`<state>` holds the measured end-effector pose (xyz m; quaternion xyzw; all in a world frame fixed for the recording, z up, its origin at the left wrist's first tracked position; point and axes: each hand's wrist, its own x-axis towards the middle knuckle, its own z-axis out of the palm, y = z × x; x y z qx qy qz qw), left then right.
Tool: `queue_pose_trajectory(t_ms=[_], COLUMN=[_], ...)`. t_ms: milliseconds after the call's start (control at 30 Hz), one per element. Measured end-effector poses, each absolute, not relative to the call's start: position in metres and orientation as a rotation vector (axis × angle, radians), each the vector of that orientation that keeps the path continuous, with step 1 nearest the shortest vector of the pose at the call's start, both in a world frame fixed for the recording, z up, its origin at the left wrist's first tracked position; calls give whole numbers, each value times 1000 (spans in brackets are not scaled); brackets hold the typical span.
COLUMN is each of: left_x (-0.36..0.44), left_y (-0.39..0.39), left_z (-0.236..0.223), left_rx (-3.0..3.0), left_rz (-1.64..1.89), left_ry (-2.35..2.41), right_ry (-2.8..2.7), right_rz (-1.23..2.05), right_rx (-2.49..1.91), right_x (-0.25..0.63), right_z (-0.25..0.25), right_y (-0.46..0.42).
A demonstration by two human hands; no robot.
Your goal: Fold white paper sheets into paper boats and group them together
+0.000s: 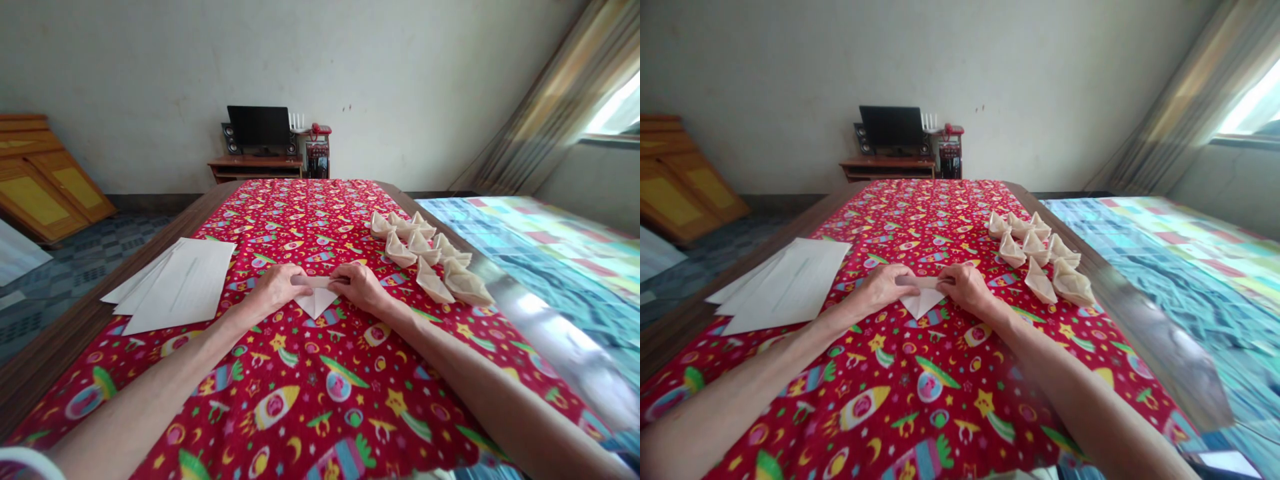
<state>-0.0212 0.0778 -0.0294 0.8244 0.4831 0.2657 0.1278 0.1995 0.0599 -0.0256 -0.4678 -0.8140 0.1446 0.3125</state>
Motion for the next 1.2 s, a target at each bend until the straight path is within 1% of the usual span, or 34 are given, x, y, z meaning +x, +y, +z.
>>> queue_pose_trajectory(t_ms=[167,300,400,567,733,933,1067,1200], left_x=[-25,-30,-34,-38,-47,-37,-11,2], left_y=[68,55,46,33,22,4,-7,-11], left_z=[-22,-16,-12,-7,-7,-11,-16,-22], left_rx=[2494,2834,2999,3103,3136,3086,3027,3021], left_rz=[792,760,676,491,335,420,372,403], left_ry=[1262,1133,1107,1108,1218,1357,1210,1125], right_ry=[-2267,-2422,-2511,-2639,-2730,-2752,-2760,-2732], right_rz=[86,-160,-271,-393,-416,-376,-374,-361], right_rx=[-1099,-1022,-942,-827,-828,-850,-870,-942], right_x=[203,206,208,213,216,213,212,210], right_z=[-27,-22,-18,-17,-17,-14,-13,-12], right_y=[53,46,41,38,34,30,28,25])
